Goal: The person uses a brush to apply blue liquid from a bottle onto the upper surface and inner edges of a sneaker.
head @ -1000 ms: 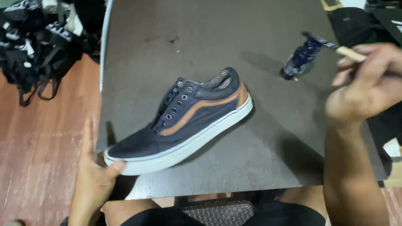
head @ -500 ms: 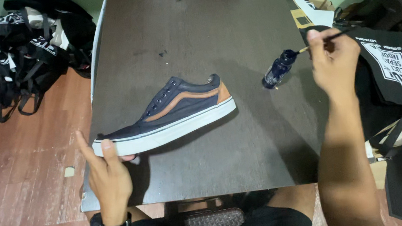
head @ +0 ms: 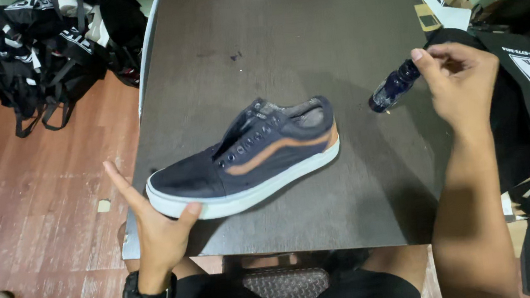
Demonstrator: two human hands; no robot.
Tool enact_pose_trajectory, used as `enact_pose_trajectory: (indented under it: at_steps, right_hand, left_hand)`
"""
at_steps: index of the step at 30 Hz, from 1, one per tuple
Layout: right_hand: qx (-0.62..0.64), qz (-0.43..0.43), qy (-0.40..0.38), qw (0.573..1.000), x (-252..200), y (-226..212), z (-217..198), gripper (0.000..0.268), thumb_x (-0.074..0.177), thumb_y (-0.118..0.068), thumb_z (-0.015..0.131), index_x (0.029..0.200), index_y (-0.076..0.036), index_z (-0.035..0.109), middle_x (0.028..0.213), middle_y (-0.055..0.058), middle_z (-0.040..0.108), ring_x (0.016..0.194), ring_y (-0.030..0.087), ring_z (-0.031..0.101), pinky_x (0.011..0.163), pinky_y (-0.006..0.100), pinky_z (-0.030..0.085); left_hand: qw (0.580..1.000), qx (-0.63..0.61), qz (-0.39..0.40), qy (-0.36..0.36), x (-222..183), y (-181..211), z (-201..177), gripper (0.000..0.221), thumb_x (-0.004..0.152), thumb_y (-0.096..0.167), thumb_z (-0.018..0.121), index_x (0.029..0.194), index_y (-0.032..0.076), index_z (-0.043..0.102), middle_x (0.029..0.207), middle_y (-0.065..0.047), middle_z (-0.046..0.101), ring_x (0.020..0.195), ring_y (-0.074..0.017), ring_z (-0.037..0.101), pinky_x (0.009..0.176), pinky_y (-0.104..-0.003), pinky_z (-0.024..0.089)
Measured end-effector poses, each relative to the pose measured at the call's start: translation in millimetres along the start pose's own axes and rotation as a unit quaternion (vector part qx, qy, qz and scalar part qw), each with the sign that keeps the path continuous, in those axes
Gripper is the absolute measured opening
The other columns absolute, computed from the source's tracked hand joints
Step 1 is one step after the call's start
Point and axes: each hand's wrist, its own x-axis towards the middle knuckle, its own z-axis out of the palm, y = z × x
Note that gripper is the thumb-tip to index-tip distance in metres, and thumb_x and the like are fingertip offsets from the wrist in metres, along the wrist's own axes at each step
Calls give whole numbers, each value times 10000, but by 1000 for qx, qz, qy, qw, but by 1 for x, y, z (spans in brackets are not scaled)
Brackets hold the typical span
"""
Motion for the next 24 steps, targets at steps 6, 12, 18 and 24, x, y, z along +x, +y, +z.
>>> enact_pose_trajectory:
  at_steps: [6, 12, 18, 24]
  right_hand:
    - [0, 14, -11, 1000, -2, -10, 1, 122, 1085, -67, 753, 1007, -9, 680, 764, -15, 506, 670, 24, 375, 595, 203, 295]
    - [-25, -135, 163, 977, -7, 1, -27, 203, 1184, -30, 675, 1051, 57, 550, 889, 172, 590, 763, 238, 618, 644, 330, 428]
    - [81, -155, 254, 951, -5, 26, -42, 231, 1144, -150, 606, 1032, 23, 503, 807, 153, 507, 675, 223, 578, 669, 353, 523]
    - [125, -90, 301, 941, -7, 32, -47, 213, 1113, -220, 594, 1029, -29, 552, 778, 116, 574, 639, 159, 574, 455, 246, 306]
  left_hand:
    - [1000, -8, 8, -14, -1, -1, -3, 1288, 611, 500, 716, 1504, 103, -123, 1623, -168, -109, 1525, -241, -39, 1218, -403, 21]
    - [993, -98, -45, -40, -33, 22, 14, 1303, 589, 442, 756, 1567, 98, -33, 755, -14, 520, 725, -141, 546, 813, -248, 409]
    - [994, -95, -30, -33, -31, 11, 17, 1234, 621, 494, 698, 1572, 41, 56, 869, -31, 514, 807, -144, 551, 847, -259, 409]
    - [994, -88, -48, -38, -31, 10, 17, 1197, 641, 474, 686, 1574, 61, 61, 796, -11, 514, 776, -137, 552, 844, -263, 414]
